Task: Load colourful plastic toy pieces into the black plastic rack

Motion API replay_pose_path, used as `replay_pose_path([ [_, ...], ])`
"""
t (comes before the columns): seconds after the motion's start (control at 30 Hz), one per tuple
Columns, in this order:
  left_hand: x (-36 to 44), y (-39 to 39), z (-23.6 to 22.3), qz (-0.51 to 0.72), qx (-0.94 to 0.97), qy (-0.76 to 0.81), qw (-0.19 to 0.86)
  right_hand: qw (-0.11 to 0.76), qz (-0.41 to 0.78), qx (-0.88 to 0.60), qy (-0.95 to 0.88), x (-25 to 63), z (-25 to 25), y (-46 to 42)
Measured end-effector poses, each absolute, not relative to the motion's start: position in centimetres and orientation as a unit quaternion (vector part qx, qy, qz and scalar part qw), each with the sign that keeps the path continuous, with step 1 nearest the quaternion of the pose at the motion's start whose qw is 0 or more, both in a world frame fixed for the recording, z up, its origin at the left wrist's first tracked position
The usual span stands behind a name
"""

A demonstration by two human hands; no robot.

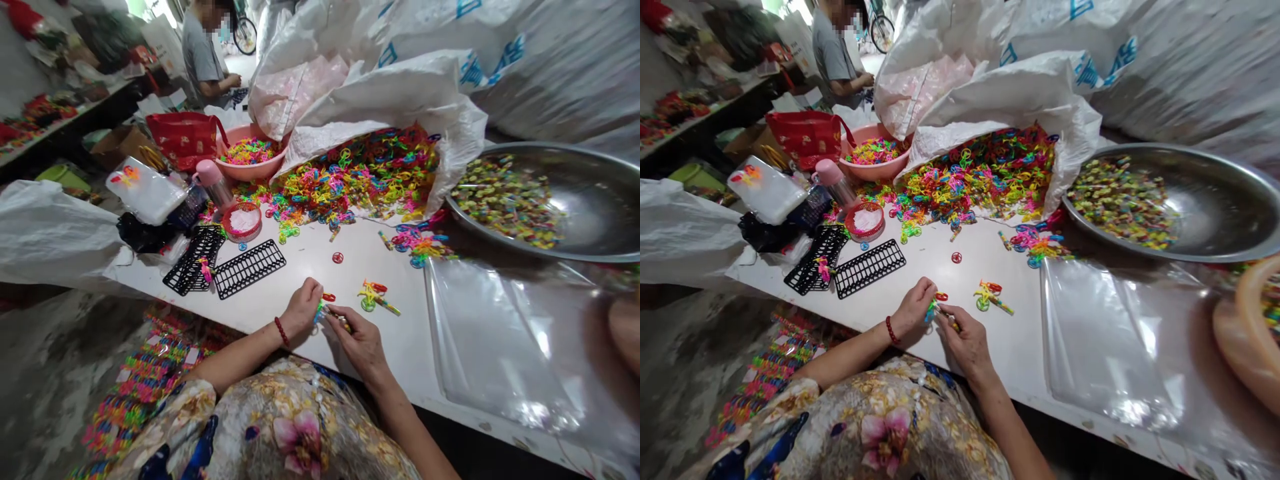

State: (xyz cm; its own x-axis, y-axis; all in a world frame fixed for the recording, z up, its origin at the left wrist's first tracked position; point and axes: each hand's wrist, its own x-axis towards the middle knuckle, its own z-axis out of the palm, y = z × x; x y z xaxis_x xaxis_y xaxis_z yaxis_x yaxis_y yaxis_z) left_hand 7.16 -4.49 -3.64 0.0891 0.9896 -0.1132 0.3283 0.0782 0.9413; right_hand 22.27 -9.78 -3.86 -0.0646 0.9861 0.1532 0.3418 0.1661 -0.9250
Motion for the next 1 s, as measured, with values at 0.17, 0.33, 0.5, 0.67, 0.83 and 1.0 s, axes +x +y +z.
replay_pose_path([
  [0.17, 5.7, 1.4, -1.9, 0.329, 0.646, 0.647, 0.237, 0.43, 0.221, -0.584, -0.653, 24.4, -5.5, -9.3],
  [0.33, 3.1, 8.3, -1.1, 0.267, 0.583, 0.743, 0.194, 0.432, 0.246, -0.593, -0.633, 23.9, -4.6, -9.8],
  [0.5, 2.0, 9.4, -1.7, 0.288, 0.566, 0.729, 0.256, 0.444, 0.339, -0.611, -0.561, 23.3, -2.5, -10.1],
  [0.67, 2.7, 5.8, -1.6, 0.341, 0.558, 0.662, 0.366, 0.458, 0.43, -0.615, -0.477, 23.9, -1.9, -9.7],
  [0.83, 3.1, 0.4, -0.6, 0.439, 0.387, 0.42, 0.693, 0.489, 0.519, -0.565, -0.415, 23.2, -2.2, -8.8],
  [1.0, 3.8, -3.2, -0.2, 0.381, 0.245, 0.275, 0.848, 0.513, 0.53, -0.548, -0.395, 22.2, -2.5, -8.5],
])
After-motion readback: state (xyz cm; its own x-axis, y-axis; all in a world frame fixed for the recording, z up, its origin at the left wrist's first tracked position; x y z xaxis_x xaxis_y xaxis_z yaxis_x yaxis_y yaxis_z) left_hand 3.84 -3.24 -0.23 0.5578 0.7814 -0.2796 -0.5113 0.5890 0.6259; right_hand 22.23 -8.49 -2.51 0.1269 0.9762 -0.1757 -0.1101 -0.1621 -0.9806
